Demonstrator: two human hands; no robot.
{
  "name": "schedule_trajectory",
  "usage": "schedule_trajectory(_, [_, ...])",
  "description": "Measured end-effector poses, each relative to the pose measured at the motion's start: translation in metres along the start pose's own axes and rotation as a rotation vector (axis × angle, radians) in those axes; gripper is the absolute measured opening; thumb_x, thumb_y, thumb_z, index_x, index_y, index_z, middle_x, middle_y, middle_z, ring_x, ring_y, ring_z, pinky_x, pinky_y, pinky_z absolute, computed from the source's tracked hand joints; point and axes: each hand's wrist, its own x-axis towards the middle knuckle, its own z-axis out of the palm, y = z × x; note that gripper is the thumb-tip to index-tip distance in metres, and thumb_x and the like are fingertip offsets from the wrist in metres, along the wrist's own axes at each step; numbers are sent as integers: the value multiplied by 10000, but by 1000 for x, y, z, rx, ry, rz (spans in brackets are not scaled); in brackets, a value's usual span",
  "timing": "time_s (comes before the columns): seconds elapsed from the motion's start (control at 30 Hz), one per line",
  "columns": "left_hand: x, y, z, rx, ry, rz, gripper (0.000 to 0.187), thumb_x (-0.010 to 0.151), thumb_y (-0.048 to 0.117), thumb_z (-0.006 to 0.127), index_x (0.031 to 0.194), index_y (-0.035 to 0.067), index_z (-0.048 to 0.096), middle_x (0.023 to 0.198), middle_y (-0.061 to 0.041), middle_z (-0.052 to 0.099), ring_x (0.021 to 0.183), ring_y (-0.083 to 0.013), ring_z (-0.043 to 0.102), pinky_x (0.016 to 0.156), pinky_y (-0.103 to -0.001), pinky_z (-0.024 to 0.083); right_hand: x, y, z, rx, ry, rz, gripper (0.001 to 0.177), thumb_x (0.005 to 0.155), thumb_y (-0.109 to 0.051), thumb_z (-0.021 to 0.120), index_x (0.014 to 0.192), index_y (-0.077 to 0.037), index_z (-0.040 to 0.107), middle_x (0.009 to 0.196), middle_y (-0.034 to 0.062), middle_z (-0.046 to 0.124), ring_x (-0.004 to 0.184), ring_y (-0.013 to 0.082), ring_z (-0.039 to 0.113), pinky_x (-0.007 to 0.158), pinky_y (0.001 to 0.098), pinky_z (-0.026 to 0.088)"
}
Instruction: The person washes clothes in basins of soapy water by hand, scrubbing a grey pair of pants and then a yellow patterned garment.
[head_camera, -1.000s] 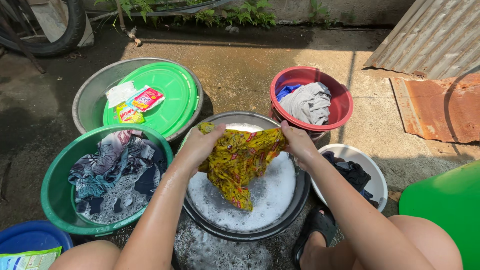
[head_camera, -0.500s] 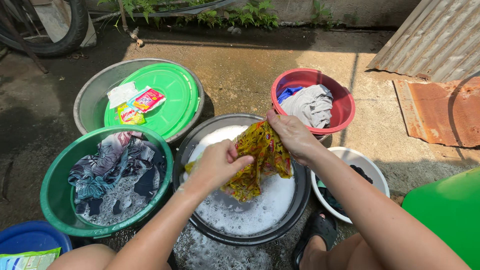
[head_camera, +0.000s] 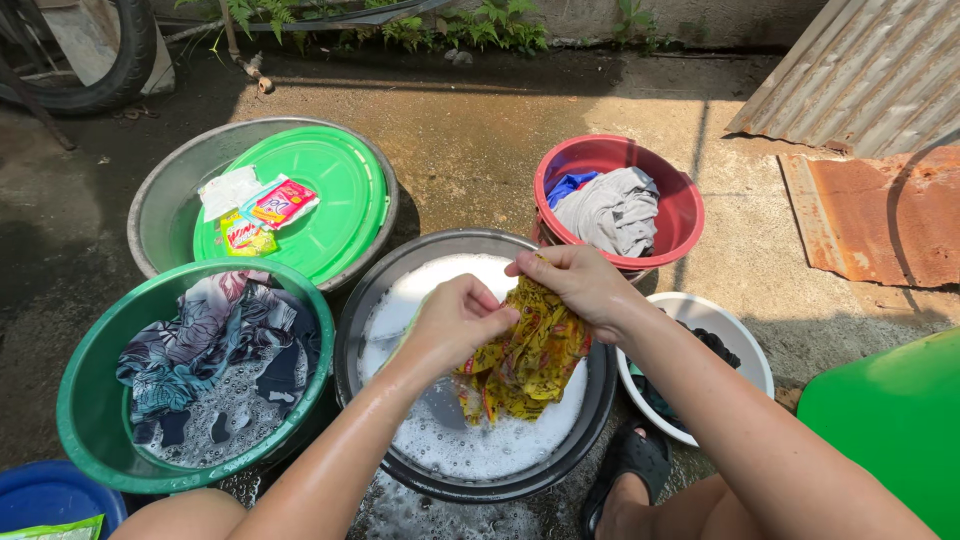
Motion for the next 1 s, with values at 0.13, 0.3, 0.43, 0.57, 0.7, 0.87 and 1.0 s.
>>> schedule_trajectory(0.13, [-9, -12, 37, 72, -20, 27, 400, 754, 275, 874, 912, 12, 617, 801, -77, 689, 721, -135, 669, 680, -296, 551, -8, 0, 6, 79, -56, 14, 414, 929, -297, 697, 1211, 7, 699, 994, 69, 741, 889, 118, 703, 777, 296, 585])
schedule_trajectory(0.3, [7, -29, 31, -42, -78, -94, 307, 831, 235, 789, 949, -16, 658, 820, -94, 700, 750, -156, 658, 696, -322, 544, -21, -13, 7, 41, -150, 4, 478, 855, -75, 751, 1309, 1, 623, 1024, 96, 719, 919, 166, 707, 823, 334, 583])
schedule_trajectory(0.43, [3, -17, 23, -279, -226, -254, 371, 864, 339, 758, 1013, 4, 697, 904, -72, 736, 818, -127, 682, 744, -292, 553, -19, -21, -1, 64, -140, -11, 499, 817, 0, 720, 1305, -4, 616, 1069, 86, 730, 967, 165, 719, 889, 336, 578])
schedule_trajectory(0.57, [-9, 6, 25, -564, -320, -498, 445, 888, 465, 609, 1019, 51, 709, 951, -44, 774, 851, -103, 722, 761, -277, 572, -21, -21, -4, 24, -105, -30, 457, 835, 0, 709, 1287, 1, 643, 1096, 79, 736, 1000, 153, 705, 916, 304, 568])
schedule_trajectory(0.7, [-12, 8, 27, -201, -297, -335, 354, 944, 378, 707, 987, 26, 709, 927, -52, 727, 841, -111, 651, 763, -273, 521, -25, -17, 1, -62, -127, -54, 427, 853, -6, 708, 1277, -3, 656, 1094, 90, 717, 998, 152, 679, 892, 304, 560])
schedule_trajectory(0.87, [1, -1, 18, -399, -261, -404, 172, 885, 217, 704, 925, 50, 686, 899, -47, 727, 829, -141, 685, 758, -310, 556, -24, -18, 1, -155, -116, -105, 399, 852, -18, 711, 1249, -9, 667, 1105, 91, 712, 1008, 142, 677, 886, 305, 571])
schedule_trajectory(1.0, [3, -9, 14, -407, -234, -341, 165, 905, 200, 697, 950, 42, 699, 921, -28, 720, 866, -107, 659, 809, -282, 525, -23, -17, 1, -180, -95, -127, 374, 856, -44, 720, 1227, -22, 674, 1113, 66, 701, 1022, 126, 667, 893, 294, 565])
